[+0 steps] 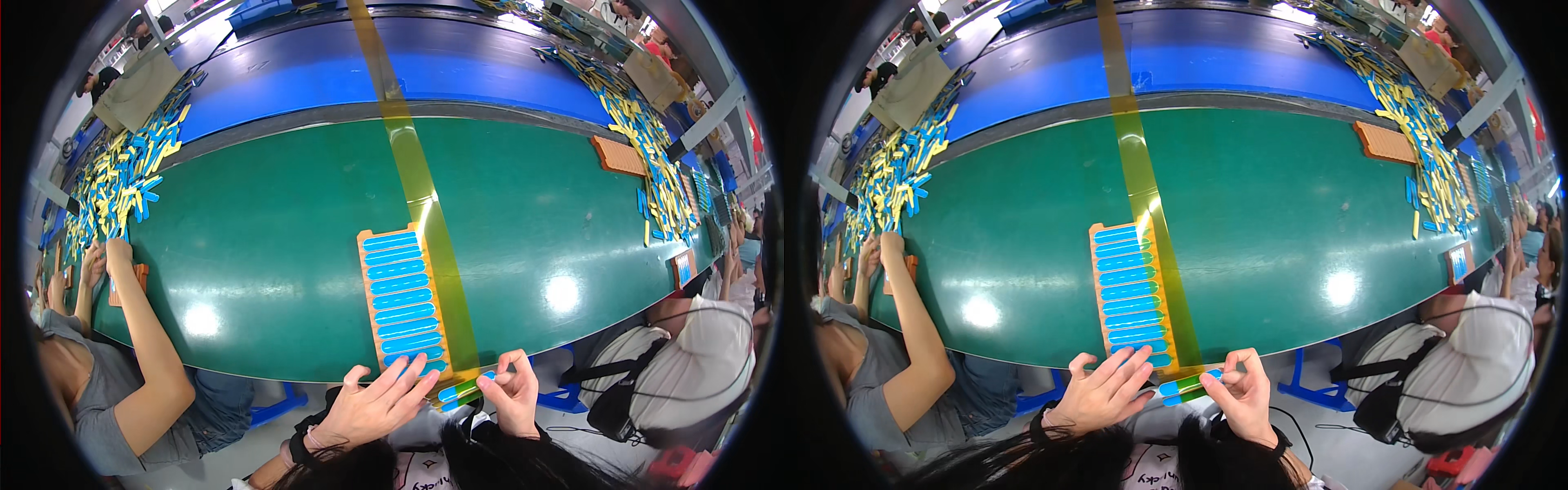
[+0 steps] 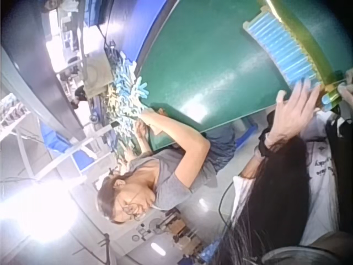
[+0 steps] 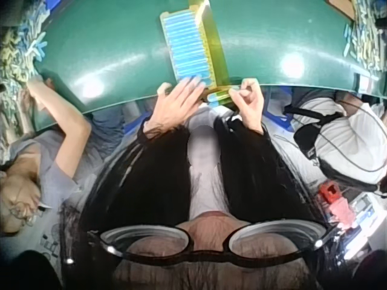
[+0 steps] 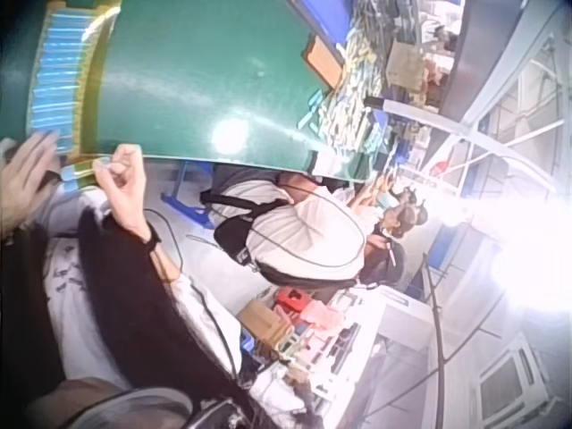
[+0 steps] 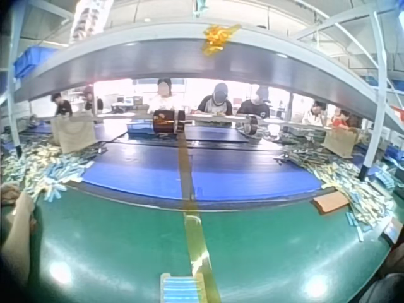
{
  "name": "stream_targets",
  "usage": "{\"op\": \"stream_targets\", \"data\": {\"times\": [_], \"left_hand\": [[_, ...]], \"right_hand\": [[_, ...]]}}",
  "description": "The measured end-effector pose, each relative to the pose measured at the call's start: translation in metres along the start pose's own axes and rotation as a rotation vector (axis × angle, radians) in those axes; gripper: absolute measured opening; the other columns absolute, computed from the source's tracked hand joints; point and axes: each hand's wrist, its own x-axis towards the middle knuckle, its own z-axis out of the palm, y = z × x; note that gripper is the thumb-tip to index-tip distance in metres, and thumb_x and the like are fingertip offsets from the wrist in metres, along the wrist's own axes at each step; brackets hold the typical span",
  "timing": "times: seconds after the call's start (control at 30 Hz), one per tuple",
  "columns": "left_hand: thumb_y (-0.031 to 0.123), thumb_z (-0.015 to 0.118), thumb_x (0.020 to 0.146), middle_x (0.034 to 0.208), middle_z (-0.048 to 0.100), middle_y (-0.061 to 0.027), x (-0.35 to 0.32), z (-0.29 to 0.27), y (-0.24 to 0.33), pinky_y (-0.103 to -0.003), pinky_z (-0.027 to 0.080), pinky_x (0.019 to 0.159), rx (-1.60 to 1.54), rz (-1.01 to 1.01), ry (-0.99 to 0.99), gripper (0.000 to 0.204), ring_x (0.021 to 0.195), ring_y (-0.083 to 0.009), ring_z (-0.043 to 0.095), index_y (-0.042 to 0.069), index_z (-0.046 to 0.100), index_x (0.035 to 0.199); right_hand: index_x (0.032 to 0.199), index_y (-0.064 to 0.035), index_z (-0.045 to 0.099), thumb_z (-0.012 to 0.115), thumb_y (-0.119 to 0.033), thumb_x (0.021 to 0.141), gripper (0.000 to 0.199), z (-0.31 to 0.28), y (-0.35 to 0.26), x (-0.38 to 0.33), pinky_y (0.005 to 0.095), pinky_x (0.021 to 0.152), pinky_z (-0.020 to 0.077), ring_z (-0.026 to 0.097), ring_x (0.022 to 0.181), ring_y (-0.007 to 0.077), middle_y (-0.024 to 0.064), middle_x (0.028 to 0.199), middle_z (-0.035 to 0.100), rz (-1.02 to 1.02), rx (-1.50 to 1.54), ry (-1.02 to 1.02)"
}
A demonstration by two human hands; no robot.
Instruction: Assembling small blue and green plastic components on a production line.
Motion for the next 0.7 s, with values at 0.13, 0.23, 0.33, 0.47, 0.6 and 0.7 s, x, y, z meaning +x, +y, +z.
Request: {"op": "stream_targets", "data": {"times": [0.13, 0.23, 0.33, 0.47, 0.6, 0.7], "left_hand": [[0.032, 0.062, 0.071, 0.117, 0.049, -0.002, 0.005, -0.003, -0.003, -0.034, 0.028, 0.077, -0.079, 0.007, -0.025, 0.054, 0.1, -0.0126, 0.045, 0.012, 0.045, 0.118], [0.03, 0.07, 0.064, 0.125, 0.04, -0.0129, -0.001, -0.004, -0.002, -0.039, 0.027, 0.082, -0.176, -0.257, 0.1, 0.074, 0.104, -0.0262, 0.041, 0.001, 0.034, 0.121], [0.027, 0.072, 0.062, 0.131, 0.029, -0.0167, -0.003, -0.01, -0.004, -0.041, 0.027, 0.085, -0.298, -0.474, -0.014, 0.076, 0.106, -0.0311, 0.035, -0.002, 0.034, 0.121], [0.02, 0.073, 0.057, 0.134, 0.027, -0.0123, -0.002, -0.008, -0.004, -0.039, 0.027, 0.084, -0.324, -0.529, -0.103, 0.08, 0.103, -0.0286, 0.034, -0.004, 0.034, 0.122], [0.019, 0.074, 0.054, 0.136, 0.024, -0.0088, 0.0, -0.006, -0.003, -0.037, 0.027, 0.08, -0.327, -0.5, -0.147, 0.083, 0.101, -0.0263, 0.033, -0.005, 0.034, 0.122], [0.019, 0.074, 0.054, 0.136, 0.024, -0.009, 0.0, -0.006, -0.003, -0.037, 0.027, 0.079, -0.308, -0.495, -0.147, 0.082, 0.101, -0.0257, 0.033, -0.004, 0.035, 0.122]], "right_hand": [[0.088, -0.0044, 0.035, 0.057, 0.008, 0.075, 0.029, -0.003, 0.005, 0.0, 0.0142, 0.054, 0.0343, 0.05, 0.064, 0.0027, 0.005, 0.073, 0.058, -0.021, 0.002, -0.062], [0.089, -0.0044, 0.035, 0.056, 0.008, 0.076, 0.028, 0.002, 0.009, -0.002, 0.0144, 0.055, 0.0346, 0.05, 0.065, 0.0028, 0.0047, 0.073, 0.058, -0.026, 0.002, -0.099], [0.09, -0.0047, 0.035, 0.056, 0.006, 0.077, 0.027, 0.013, 0.014, -0.004, 0.0151, 0.057, 0.0361, 0.051, 0.066, 0.0032, 0.0047, 0.077, 0.057, 0.016, -0.072, -0.154], [0.089, -0.0048, 0.034, 0.057, 0.004, 0.077, 0.027, 0.024, 0.02, -0.002, 0.0156, 0.055, 0.0376, 0.052, 0.065, 0.0042, 0.0056, 0.074, 0.057, 0.032, -0.088, -0.179], [0.088, -0.0051, 0.033, 0.057, 0.002, 0.078, 0.027, 0.031, 0.02, 0.002, 0.0153, 0.054, 0.0389, 0.054, 0.066, 0.0057, 0.0071, 0.07, 0.058, 0.013, -0.117, -0.109], [0.087, -0.0054, 0.032, 0.057, 0.002, 0.078, 0.028, 0.034, 0.021, 0.002, 0.0151, 0.054, 0.0396, 0.056, 0.067, 0.0066, 0.0085, 0.07, 0.059, 0.029, -0.085, -0.074]]}}
